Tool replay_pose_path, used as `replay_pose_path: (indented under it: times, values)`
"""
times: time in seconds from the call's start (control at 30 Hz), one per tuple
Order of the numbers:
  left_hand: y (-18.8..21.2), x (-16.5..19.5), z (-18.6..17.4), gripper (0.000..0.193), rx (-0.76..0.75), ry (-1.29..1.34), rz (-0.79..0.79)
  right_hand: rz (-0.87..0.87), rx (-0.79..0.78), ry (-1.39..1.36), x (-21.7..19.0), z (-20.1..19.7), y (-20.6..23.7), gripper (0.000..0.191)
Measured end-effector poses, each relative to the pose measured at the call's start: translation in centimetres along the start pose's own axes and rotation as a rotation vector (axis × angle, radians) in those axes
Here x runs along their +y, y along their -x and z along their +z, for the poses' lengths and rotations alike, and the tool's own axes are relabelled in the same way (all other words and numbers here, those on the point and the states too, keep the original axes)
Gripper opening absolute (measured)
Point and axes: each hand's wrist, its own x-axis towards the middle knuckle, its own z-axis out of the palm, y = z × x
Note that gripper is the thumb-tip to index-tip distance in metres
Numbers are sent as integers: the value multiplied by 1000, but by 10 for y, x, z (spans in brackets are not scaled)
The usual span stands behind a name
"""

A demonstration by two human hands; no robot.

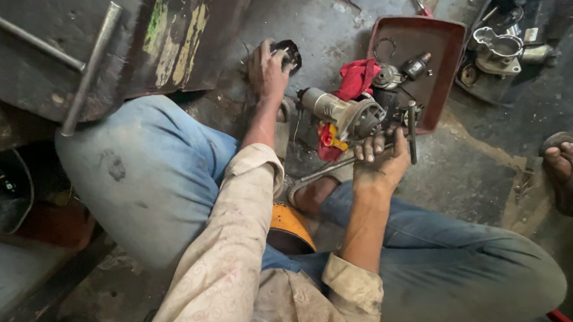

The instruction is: The person sits on the floor and uses a T-handle wrench to tighten bolts on a cylindrical mechanical component. They wipe the part with a cloth, remove and reattach a smaller cylindrical piece, and continue tightening the assembly. The person places the finished assembly into a red tray.

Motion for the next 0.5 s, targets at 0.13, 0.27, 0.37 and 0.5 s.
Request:
replay_pose_path:
  times: [0.13,0.27,0.37,0.5]
  values:
    - [-4,0,12,38,-58,-90,-41,6,-14,-17,1,0,-1,17]
    - [-2,-3,22,40,19,-158,130,16,35,-28,2,-2,-3,18]
    - [-1,-4,24,25,0,-184,291,8,20,-38,3,-6,-6,18]
    - [-2,0,18,12,-125,-297,444,25,-13,-60,2,-13,-10,23]
